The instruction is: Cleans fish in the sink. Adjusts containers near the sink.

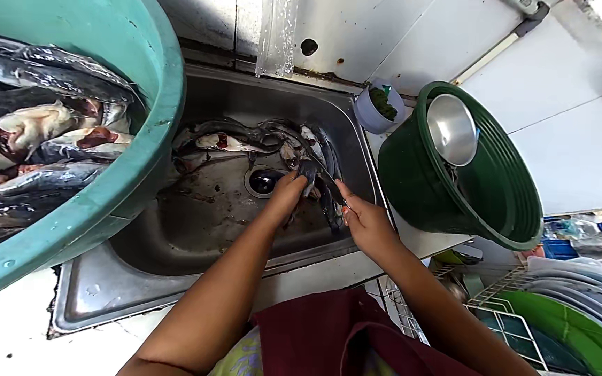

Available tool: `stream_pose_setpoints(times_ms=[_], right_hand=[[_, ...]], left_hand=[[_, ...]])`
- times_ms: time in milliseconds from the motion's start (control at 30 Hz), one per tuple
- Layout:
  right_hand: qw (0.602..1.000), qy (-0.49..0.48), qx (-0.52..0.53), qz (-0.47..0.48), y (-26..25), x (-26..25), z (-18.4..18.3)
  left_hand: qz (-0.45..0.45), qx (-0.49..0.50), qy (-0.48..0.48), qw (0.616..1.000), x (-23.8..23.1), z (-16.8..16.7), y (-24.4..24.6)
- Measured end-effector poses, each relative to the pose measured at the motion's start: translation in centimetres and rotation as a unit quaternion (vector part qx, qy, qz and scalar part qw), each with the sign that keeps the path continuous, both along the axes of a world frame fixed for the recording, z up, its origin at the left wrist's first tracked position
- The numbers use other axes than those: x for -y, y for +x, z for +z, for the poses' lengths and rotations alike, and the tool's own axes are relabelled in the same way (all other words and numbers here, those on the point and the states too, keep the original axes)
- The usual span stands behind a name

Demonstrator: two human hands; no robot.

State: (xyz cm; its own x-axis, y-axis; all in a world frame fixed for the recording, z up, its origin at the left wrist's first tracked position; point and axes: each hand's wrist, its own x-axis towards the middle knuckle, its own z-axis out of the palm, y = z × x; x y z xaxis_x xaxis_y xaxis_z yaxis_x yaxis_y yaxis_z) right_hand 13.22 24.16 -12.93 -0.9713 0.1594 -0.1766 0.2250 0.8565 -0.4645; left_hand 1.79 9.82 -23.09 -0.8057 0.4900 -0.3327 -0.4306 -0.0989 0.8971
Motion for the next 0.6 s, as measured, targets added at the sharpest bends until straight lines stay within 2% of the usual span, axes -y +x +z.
stream_pose_setpoints(times_ms=[167,300,433,533,600], right_hand=[[0.998,0.065,0.020,0.019,0.7,0.4,-0.1],[0.994,0.102,0.032,0.014,0.6,1.6,-0.3],[0.997,0.072,0.003,0.005,-2.8,2.3,-0.3],[0.999,0.038,-0.017,0.013,-4.4,2.4,-0.4],[0.999,0.023,-0.015,0.021,-3.7,2.3,-0.4]], left_hand=[[-0.016,-0.024,0.001,1.000,-0.4,-0.2,0.4],[-0.039,-0.126,-0.033,0.991,0.1,0.6,1.4],[-0.065,-0.176,-0.008,0.982,-0.3,-0.2,2.0],[-0.038,-0.178,0.002,0.983,-0.1,-0.3,1.8],[-0.016,-0.169,0.006,0.985,0.0,-0.4,1.5]])
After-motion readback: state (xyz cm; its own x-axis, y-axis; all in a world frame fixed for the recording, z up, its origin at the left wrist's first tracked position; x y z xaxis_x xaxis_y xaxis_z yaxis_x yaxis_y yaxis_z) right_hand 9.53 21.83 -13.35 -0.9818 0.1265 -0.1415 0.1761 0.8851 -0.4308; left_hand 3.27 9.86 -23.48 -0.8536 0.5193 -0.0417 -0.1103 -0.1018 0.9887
